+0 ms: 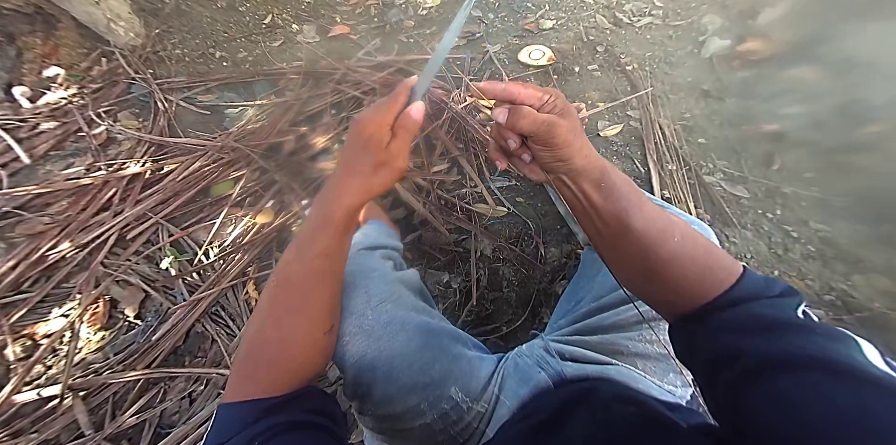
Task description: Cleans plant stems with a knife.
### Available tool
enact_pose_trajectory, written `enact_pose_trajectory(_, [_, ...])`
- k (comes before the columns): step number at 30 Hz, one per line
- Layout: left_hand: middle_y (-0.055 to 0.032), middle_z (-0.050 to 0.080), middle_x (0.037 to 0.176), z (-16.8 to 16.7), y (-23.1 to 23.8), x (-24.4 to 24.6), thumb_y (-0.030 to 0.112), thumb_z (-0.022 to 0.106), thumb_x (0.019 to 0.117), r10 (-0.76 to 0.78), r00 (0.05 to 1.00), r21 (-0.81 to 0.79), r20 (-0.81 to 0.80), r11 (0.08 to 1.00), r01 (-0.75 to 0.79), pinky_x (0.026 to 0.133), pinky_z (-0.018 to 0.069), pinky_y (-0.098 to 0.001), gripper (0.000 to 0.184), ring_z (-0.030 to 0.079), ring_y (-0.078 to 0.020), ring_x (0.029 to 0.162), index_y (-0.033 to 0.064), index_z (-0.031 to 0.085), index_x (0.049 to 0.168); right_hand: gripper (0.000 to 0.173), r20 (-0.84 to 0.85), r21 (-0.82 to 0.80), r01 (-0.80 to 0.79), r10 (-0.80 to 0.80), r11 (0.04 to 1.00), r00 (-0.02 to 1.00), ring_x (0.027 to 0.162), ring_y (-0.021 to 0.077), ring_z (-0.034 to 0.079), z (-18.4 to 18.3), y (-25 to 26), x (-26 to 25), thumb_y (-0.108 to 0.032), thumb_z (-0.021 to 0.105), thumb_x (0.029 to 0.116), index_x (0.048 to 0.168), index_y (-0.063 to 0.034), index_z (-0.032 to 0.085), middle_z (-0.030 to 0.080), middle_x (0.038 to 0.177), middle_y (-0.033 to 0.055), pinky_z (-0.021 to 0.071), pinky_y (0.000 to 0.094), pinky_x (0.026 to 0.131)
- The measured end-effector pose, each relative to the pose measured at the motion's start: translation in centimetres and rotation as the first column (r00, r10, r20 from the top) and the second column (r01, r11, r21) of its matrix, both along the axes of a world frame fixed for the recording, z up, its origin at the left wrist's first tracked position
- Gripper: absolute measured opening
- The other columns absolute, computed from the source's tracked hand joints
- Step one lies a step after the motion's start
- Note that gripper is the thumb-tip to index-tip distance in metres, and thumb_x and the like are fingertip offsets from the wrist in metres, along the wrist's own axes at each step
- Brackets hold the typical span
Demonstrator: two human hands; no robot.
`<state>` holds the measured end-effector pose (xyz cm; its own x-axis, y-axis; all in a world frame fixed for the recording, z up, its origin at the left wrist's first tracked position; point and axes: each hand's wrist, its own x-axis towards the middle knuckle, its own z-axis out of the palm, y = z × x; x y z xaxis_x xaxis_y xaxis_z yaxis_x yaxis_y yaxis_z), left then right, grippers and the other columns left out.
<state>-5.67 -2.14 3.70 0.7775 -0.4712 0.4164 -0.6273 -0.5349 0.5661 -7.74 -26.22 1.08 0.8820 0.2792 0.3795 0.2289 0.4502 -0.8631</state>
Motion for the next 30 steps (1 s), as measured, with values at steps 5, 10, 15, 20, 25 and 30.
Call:
enact_pose_trajectory(5, [-0.0035,0.058,0.078,-0.1,0.5,0.6,0.033,0.034,0.1119,0.045,0.992,-0.041,-0.122,0.998,-0.050,0.052,0.0469,-0.0284,0.049,0.050,-0.0099,0.055,0.0070,0.048,0.151,0.037,-0.061,0.052,-0.034,0.037,0.998,0.997,0.041,0.0041,0.049,0.0,0.1,-0.2,0.000,0.048,0.0965,0.129,0.0021,0.065,0.050,0.051,-0.0077,0.0524,0.0247,0.047])
enact_pose_trajectory(10, [-0.0108,0.069,0.098,-0.4,-1.1,-0.5,0.028,0.040,0.1092,-0.080,0.991,0.006,0.106,0.997,0.080,0.074,0.0555,-0.0313,0.048,0.064,-0.0132,0.079,-0.0010,0.053,0.145,0.034,-0.128,0.140,-0.071,0.089,0.988,0.988,0.040,0.0045,0.047,0.0,0.5,-0.1,-0.003,0.043,0.0990,0.125,-0.0008,0.064,0.047,0.051,-0.0074,0.0502,0.0242,0.043])
enact_pose_trajectory(15, [-0.0165,0.068,0.108,-0.9,-1.6,-0.3,0.033,0.042,0.1090,-0.077,0.979,0.083,0.187,0.995,0.062,0.085,0.0553,-0.0393,0.050,0.067,-0.0228,0.094,0.0007,0.054,0.146,0.028,-0.165,0.238,-0.115,0.157,0.964,0.974,0.039,0.0047,0.044,-0.1,1.2,-0.3,-0.007,0.042,0.1013,0.117,-0.0072,0.066,0.046,0.051,-0.0073,0.0471,0.0237,0.042])
enact_pose_trajectory(20, [-0.0170,0.069,0.107,-0.8,-1.3,-0.3,0.031,0.041,0.1095,-0.047,0.981,0.074,0.190,0.997,0.033,0.083,0.0556,-0.0397,0.050,0.067,-0.0233,0.091,-0.0009,0.053,0.145,0.027,-0.141,0.165,-0.061,0.085,0.984,0.986,0.034,0.0008,0.039,-0.3,1.3,-1.1,-0.012,0.044,0.1010,0.118,-0.0082,0.065,0.042,0.048,-0.0078,0.0420,0.0176,0.037])
enact_pose_trajectory(25, [-0.0166,0.070,0.108,-0.4,-1.4,-0.5,0.030,0.040,0.1092,-0.089,0.981,0.061,0.172,0.995,0.080,0.086,0.0554,-0.0373,0.049,0.068,-0.0207,0.094,-0.0025,0.054,0.144,0.031,-0.111,0.155,-0.076,0.094,0.985,0.989,0.034,0.0015,0.039,-0.5,1.0,-0.9,-0.011,0.044,0.0996,0.123,-0.0064,0.064,0.041,0.047,-0.0072,0.0434,0.0190,0.038])
enact_pose_trajectory(30, [-0.0039,0.060,0.079,-0.3,-0.6,-0.1,0.028,0.037,0.1107,-0.052,0.998,-0.071,-0.041,0.996,0.049,0.053,0.0477,-0.0267,0.047,0.051,-0.0084,0.056,0.0018,0.051,0.147,0.041,-0.102,0.064,-0.049,0.056,0.997,0.993,0.033,0.0021,0.039,-0.4,0.7,-1.0,-0.008,0.045,0.0975,0.134,-0.0005,0.062,0.039,0.045,-0.0065,0.0452,0.0203,0.038])
